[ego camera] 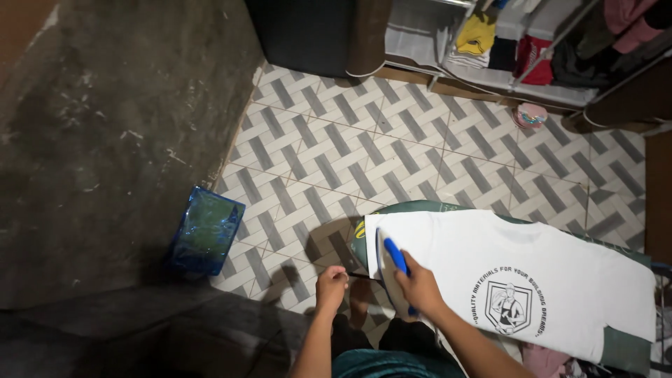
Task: Ironing a white t-shirt on an ironing board and putting it on a hanger.
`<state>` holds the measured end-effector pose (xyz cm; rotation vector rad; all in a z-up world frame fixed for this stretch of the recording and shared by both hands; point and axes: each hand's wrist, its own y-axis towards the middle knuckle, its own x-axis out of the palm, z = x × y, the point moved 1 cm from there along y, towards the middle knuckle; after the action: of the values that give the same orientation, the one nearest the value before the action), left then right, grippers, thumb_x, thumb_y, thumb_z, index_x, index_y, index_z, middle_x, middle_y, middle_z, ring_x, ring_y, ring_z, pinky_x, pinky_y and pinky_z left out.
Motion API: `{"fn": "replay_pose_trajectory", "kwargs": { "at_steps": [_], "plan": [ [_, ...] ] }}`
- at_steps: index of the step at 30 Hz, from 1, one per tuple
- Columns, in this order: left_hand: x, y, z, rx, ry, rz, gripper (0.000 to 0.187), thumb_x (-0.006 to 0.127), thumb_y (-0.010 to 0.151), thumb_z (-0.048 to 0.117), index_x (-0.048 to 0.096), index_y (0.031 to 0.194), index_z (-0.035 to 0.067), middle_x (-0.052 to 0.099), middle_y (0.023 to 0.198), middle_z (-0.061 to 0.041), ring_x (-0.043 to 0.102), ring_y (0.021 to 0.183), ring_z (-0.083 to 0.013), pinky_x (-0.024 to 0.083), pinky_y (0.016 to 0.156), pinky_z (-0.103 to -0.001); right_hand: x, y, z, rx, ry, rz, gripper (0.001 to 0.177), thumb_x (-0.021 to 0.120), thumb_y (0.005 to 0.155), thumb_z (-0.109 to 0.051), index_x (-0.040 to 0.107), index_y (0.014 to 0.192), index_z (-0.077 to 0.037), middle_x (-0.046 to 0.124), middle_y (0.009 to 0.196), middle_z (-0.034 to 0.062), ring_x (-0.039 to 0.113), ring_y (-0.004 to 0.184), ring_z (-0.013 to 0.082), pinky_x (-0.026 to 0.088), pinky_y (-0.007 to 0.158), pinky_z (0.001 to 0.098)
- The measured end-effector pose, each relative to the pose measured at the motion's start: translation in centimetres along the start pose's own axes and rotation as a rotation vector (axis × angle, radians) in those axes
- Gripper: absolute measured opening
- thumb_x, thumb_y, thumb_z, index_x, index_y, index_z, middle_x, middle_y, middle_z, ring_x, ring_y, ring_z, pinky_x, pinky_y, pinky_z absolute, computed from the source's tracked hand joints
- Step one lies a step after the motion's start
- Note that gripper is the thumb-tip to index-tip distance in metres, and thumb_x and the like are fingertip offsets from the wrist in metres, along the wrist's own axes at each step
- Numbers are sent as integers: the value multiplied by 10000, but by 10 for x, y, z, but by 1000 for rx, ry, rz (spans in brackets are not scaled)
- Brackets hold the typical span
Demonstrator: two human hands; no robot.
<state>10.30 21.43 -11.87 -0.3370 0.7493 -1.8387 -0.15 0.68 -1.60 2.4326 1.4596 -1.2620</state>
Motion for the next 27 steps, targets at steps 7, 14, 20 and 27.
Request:
{"fn": "replay_pose_trajectory", "kwargs": {
  "at_steps": [7,14,20,27],
  "plan": [
    [-2,11,10,88,9,2,192,632,895,108,715,1044,20,734,834,-84,659,695,-136,521,677,-278,-11,27,-40,11,56,90,585,630,889,-256,534,1439,-80,706,791,271,733,708,384,564,671,443],
    [-15,8,7,119,-107,106,192,579,909,77,709,1037,17,739,857,-78,661,680,-133,520,651,-273,2,7,-22,-13,-9,-31,617,644,866,-269,511,1447,-111,718,811,251,742,724,379,572,693,436],
    [-23,17,-32,152,-110,84,161,594,927,62,706,1032,12,742,836,-81,657,658,-131,515,615,-267,12,38,-52,-27,47,22,518,623,907,-268,567,1389,-90,701,790,265,718,718,394,557,682,456],
    [-41,72,-4,181,-206,80,123,604,971,75,694,1049,44,709,850,-72,618,664,-139,466,536,-278,3,-15,-9,-312,16,-59,603,687,894,-205,522,1457,-68,715,822,246,723,697,333,559,666,403]
  ]
}}
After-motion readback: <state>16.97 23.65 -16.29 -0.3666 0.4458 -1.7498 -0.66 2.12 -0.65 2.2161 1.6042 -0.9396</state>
